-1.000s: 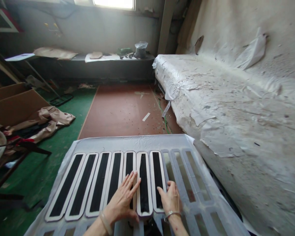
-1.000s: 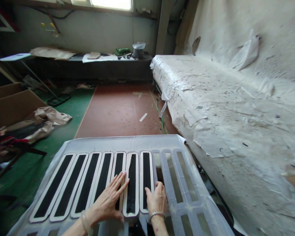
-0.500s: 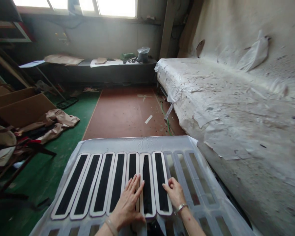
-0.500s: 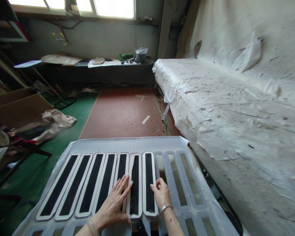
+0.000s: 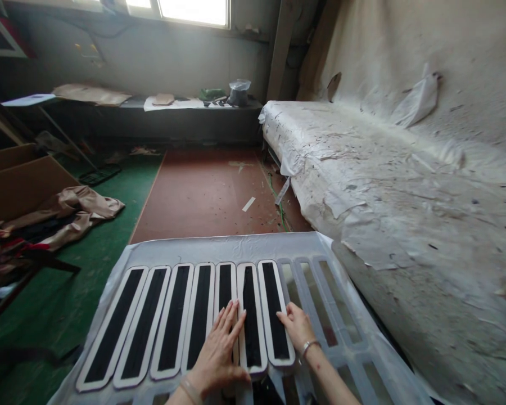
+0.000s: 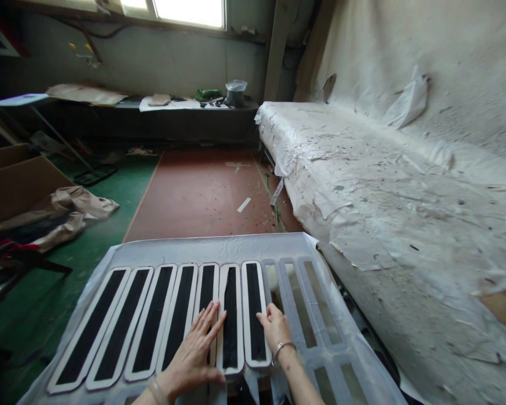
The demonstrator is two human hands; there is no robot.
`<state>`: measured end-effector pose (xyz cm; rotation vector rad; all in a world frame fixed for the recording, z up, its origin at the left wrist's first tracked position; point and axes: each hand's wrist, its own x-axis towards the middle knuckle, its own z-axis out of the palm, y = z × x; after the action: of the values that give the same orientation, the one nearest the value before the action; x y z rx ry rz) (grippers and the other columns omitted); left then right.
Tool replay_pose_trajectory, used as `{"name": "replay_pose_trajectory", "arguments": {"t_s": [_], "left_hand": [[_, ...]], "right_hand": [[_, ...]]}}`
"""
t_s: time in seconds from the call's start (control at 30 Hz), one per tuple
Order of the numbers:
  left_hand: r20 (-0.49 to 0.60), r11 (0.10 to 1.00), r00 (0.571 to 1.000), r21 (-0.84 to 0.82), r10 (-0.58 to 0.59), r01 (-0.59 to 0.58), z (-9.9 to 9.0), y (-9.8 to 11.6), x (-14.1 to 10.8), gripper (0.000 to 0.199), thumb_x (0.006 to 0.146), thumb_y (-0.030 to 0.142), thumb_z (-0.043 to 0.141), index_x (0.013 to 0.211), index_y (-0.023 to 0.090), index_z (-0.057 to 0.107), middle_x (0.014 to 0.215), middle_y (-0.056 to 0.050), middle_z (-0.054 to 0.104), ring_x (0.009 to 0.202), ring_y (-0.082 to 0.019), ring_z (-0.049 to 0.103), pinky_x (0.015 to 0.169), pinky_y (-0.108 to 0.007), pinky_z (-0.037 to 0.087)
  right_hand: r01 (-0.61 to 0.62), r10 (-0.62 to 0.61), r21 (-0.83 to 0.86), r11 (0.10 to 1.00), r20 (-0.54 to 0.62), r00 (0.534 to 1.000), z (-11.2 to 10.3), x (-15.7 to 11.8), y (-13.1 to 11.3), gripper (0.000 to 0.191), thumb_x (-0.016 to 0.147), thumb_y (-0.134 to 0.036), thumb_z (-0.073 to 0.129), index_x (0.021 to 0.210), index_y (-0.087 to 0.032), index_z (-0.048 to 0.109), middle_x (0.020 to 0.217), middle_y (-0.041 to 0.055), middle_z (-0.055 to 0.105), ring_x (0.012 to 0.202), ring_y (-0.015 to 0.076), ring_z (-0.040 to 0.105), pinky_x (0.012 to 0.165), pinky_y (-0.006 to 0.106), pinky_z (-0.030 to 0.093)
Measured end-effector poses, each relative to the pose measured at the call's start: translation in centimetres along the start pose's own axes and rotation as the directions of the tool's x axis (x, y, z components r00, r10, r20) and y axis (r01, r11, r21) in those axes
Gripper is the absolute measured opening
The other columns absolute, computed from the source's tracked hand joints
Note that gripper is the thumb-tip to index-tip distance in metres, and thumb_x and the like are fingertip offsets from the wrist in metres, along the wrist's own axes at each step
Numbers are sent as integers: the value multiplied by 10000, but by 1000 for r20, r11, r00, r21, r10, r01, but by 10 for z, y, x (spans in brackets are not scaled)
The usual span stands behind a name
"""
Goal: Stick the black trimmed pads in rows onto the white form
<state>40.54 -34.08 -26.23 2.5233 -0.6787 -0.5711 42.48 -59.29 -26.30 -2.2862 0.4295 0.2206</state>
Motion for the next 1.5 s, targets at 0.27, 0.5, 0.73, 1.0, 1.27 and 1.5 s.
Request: {"name": "replay_pose_trajectory", "arguments": {"t_s": [0.27, 0.5, 0.73, 1.0, 1.27, 1.5], "left_hand": [[-26, 999, 999, -42, 28, -29, 1, -5, 0, 1344, 444, 528, 872, 1497, 271, 77, 1558, -112, -51, 1421, -357, -1, 1146, -571, 162], [-64, 997, 997, -61, 52, -56, 8, -13, 1, 1397, 402, 516, 887, 1500, 249, 65, 1561, -130, -16, 1421, -368, 31, 1141, -565, 187], [-74, 992, 995, -109, 60, -68, 9, -14, 0, 1414, 423, 538, 872, 1493, 284, -16, 1562, -116, -47, 1418, -379, 47, 1129, -593, 195], [-52, 993, 998, -104, 45, -50, -2, -9, 1, 1392, 412, 504, 881, 1497, 278, 40, 1561, -123, -24, 1418, -375, 47, 1126, -586, 209], [-65, 995, 997, -86, 37, -42, 0, -9, 2, 1362, 439, 521, 873, 1496, 292, 44, 1561, -111, -58, 1415, -380, 55, 1131, -578, 203], [1, 996, 998, -74, 58, -58, -1, -11, 2, 1347, 468, 587, 843, 1492, 311, 12, 1557, -91, -96, 1417, -381, 12, 1134, -585, 178]], "right_hand": [[222, -241, -216, 951, -67, 968, 10, 18, -60, 315, 849, -217, 445, 1134, -140, 555, 1138, 134, 586, 1073, 242, 552, 925, 346, 418], [277, -281, -273, 921, 25, 959, 57, 82, -112, 274, 730, -162, 615, 1004, -166, 602, 1117, 126, 588, 1105, 268, 503, 954, 381, 390], [249, -224, -200, 948, 141, 964, 49, 115, -118, 245, 617, -174, 680, 766, -198, 487, 741, -26, 530, 735, 156, 505, 733, 314, 408], [277, -289, 84, 957, 240, 927, 27, 108, -121, 182, 668, -353, 566, 649, -221, 441, 582, -73, 430, 583, 114, 428, 595, 253, 363], [231, -236, 45, 972, 192, 953, 40, 118, -120, 130, 703, -282, 605, 651, -194, 524, 594, -57, 498, 587, 118, 463, 605, 266, 364], [229, -216, -93, 969, 129, 968, 48, 117, -117, 131, 755, -227, 630, 664, -186, 543, 641, -42, 554, 648, 130, 517, 685, 290, 402]]}}
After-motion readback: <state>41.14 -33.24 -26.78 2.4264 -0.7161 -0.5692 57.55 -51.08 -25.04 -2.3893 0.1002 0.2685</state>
